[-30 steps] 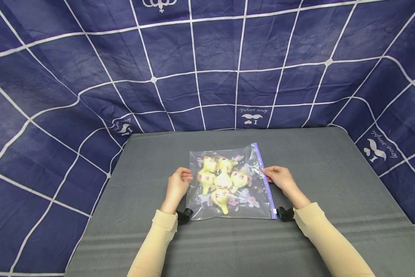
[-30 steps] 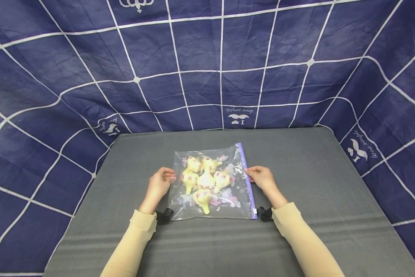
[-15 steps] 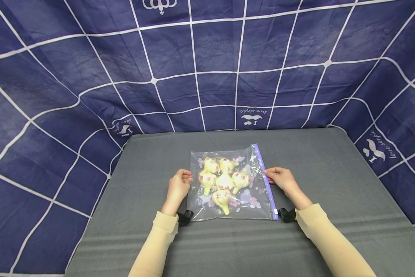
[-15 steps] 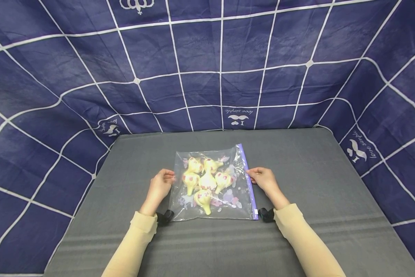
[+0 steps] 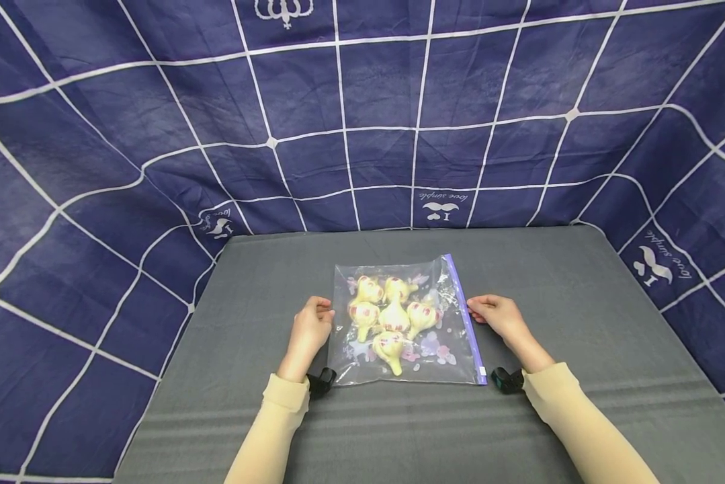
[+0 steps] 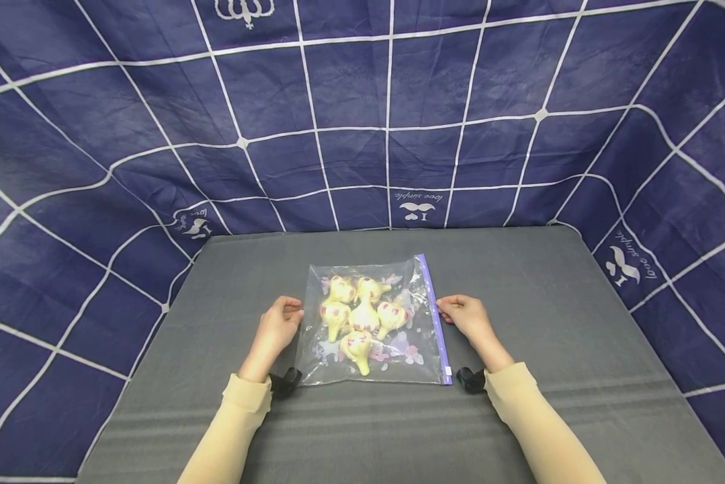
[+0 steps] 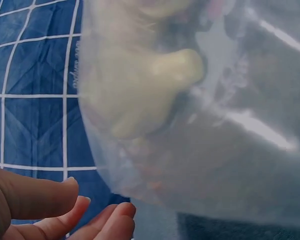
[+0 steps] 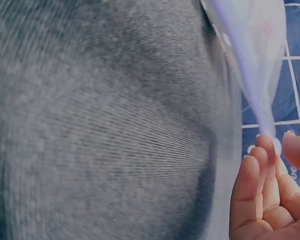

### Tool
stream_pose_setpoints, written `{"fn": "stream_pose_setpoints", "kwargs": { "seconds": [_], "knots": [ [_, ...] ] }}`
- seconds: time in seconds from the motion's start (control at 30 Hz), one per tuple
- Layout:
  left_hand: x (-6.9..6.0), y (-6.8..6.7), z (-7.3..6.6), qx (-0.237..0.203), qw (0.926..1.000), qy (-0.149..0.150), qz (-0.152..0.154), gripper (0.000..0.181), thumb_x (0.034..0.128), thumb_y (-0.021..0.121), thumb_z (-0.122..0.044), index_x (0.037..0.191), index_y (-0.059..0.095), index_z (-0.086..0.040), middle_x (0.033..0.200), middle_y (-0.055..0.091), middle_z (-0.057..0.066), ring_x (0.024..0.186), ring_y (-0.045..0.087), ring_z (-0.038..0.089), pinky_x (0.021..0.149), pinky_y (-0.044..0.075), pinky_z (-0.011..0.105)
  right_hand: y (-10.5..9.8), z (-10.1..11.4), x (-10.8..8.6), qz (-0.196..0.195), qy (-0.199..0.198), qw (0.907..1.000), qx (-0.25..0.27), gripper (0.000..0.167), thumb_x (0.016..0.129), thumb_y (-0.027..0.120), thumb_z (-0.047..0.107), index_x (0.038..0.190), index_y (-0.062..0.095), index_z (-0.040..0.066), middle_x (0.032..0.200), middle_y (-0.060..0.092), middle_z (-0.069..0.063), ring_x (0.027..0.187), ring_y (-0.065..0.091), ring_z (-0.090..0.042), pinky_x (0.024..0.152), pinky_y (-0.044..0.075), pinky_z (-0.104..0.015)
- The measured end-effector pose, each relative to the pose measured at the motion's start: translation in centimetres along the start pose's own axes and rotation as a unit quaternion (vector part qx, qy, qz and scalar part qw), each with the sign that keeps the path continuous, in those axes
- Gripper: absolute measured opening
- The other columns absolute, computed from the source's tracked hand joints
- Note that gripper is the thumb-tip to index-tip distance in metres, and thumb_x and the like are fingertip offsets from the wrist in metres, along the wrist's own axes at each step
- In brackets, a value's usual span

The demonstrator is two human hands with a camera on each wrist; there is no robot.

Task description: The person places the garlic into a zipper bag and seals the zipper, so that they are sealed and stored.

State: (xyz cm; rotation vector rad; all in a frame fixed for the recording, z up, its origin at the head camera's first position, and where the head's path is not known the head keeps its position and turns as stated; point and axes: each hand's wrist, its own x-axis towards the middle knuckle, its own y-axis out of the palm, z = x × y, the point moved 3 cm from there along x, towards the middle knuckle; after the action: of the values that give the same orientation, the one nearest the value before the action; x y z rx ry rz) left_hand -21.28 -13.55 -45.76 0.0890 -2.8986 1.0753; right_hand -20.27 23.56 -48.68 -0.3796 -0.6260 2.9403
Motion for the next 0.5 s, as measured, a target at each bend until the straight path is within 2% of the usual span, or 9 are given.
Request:
{"fn": "stream_pose_setpoints", "kwargs": {
  "seconds": [0.1,0.33,0.5],
  "knots": [
    [-0.1,-0.2,-0.4,0.006,1.0,-0.004,-0.004,0.02,0.0924,0.063,-0.004,0.111,0.062,0.003,0.109,0.07,0.023,0.102,0.07,0.035,0.086,0.06,0.048,-0.5,0.1,-0.2,-0.01,-0.005,0.9999,-0.001,0.037,0.097,0.062,0.02,0.116,0.063,-0.012,0.09,0.074,-0.003,0.071,0.062,0.004,0.067,0.056,-0.012],
    [-0.4,-1.1,-1.9,0.004,0.9999,0.012,-0.005,0.024,0.094,0.063,-0.009,0.115,0.06,0.003,0.116,0.067,0.023,0.106,0.068,0.036,0.091,0.058,0.048,-1.0,1.5,-1.0,-0.026,-0.04,0.9988,0.011,0.036,0.097,0.062,0.017,0.117,0.063,-0.012,0.09,0.074,-0.002,0.072,0.062,0.005,0.067,0.056,-0.011],
    [-0.9,-1.6,-3.5,-0.008,0.9994,0.034,-0.008,0.027,0.0952,0.062,-0.012,0.119,0.059,0.001,0.119,0.065,0.021,0.11,0.066,0.035,0.093,0.058,0.045,-0.3,3.3,-2.1,-0.015,-0.062,0.9977,0.024,0.037,0.097,0.062,0.018,0.119,0.062,-0.012,0.099,0.074,-0.014,0.078,0.064,0.002,0.073,0.058,-0.014]
  ]
}}
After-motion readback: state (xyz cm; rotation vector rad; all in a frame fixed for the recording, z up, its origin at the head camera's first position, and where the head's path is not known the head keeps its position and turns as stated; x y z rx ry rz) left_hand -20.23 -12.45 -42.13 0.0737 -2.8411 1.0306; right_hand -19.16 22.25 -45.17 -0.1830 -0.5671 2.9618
